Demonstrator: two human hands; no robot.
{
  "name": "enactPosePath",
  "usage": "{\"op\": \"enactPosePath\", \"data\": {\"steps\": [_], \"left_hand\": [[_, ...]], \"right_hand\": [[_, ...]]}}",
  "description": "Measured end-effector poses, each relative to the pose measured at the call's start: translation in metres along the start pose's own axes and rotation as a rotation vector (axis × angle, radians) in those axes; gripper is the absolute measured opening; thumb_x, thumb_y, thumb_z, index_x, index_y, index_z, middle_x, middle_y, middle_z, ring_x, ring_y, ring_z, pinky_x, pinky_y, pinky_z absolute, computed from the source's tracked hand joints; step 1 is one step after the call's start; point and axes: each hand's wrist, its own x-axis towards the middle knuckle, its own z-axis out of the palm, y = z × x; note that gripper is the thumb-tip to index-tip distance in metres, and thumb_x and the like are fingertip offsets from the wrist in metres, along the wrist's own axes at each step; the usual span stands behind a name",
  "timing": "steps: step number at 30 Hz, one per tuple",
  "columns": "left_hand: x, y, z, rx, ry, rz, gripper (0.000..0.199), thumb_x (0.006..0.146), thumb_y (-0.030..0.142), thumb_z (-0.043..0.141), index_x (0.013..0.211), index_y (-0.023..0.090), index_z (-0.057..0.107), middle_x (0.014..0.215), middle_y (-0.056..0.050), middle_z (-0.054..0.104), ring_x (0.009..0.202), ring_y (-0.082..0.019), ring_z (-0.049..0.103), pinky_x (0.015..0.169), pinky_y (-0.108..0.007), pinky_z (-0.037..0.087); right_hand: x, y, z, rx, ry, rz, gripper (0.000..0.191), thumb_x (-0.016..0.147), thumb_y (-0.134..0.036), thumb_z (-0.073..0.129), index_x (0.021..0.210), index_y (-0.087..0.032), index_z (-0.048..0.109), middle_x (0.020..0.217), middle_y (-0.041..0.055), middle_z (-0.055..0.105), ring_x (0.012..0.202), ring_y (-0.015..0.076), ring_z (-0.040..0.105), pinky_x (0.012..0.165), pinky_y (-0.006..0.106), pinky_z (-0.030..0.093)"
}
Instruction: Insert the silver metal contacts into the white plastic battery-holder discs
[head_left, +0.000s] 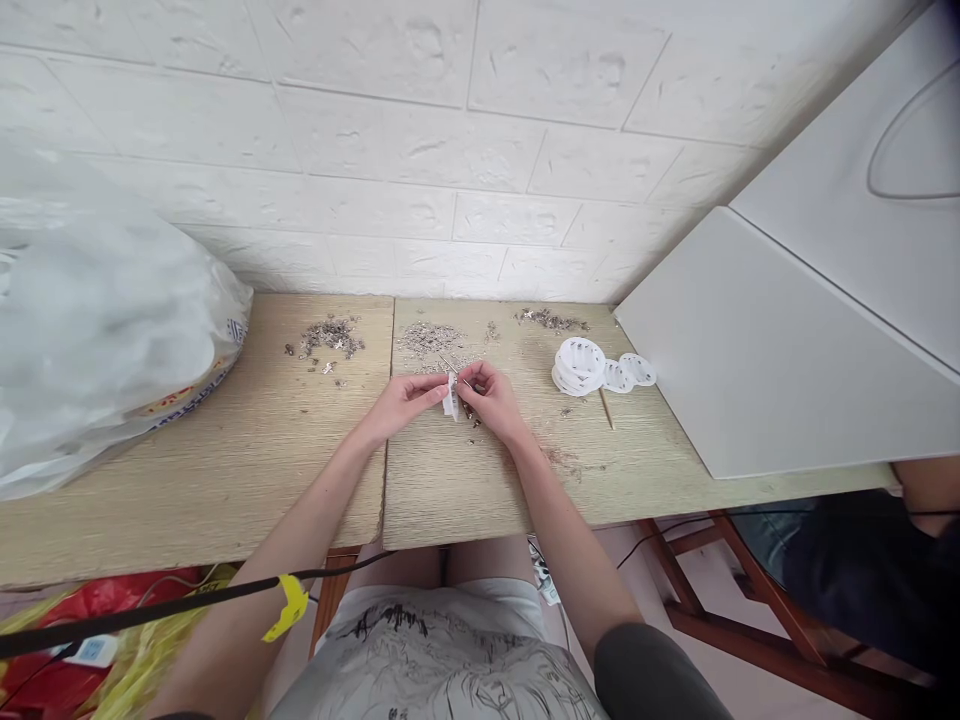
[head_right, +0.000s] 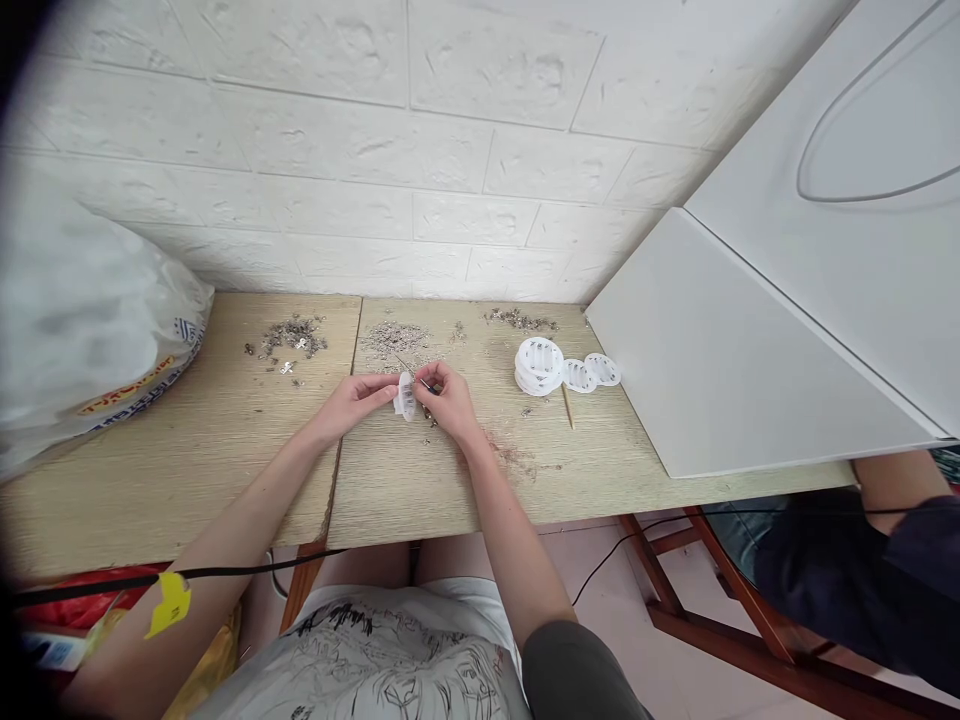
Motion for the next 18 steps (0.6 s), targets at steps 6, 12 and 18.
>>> {"op": "enactPosePath", "data": {"steps": [6,12,18], "left_hand": [[-0.0003,0.0021,0.0006,0.011,-0.01,0.021,0.051,0.071,0.054,0.072,0.106,0.017,0.073,0.11,-0.009,0.072,0.111,-0.029,0.063,0.101,-0.042,0.046],[-0.0013,0.0052,0.0012,0.022,-0.007,0.029,0.047,0.073,0.054,0.069,0.101,0.017,0.075,0.104,-0.008,0.074,0.107,-0.028,0.064,0.098,-0.04,0.048],[-0.0006,0.0037,0.0005,0.031,-0.013,0.044,0.049,0.075,0.057,0.066,0.101,0.017,0.075,0.103,-0.008,0.074,0.108,-0.028,0.064,0.097,-0.039,0.048]], "right_hand": [[0.0001,-0.0032,-0.0002,0.041,0.022,0.036,0.024,0.07,-0.036,0.068,0.082,-0.02,0.054,0.068,-0.0038,0.053,0.052,0.0085,0.047,0.047,0.023,0.04],[0.0003,-0.0034,-0.0016,0.057,0.041,0.03,0.02,0.068,-0.031,0.067,0.078,-0.02,0.053,0.069,-0.0031,0.053,0.057,0.0094,0.048,0.05,0.023,0.04],[0.0001,-0.0018,-0.0014,0.035,0.009,0.027,0.021,0.069,-0.032,0.067,0.079,-0.02,0.054,0.072,-0.0026,0.054,0.056,0.0086,0.047,0.047,0.022,0.039]]}}
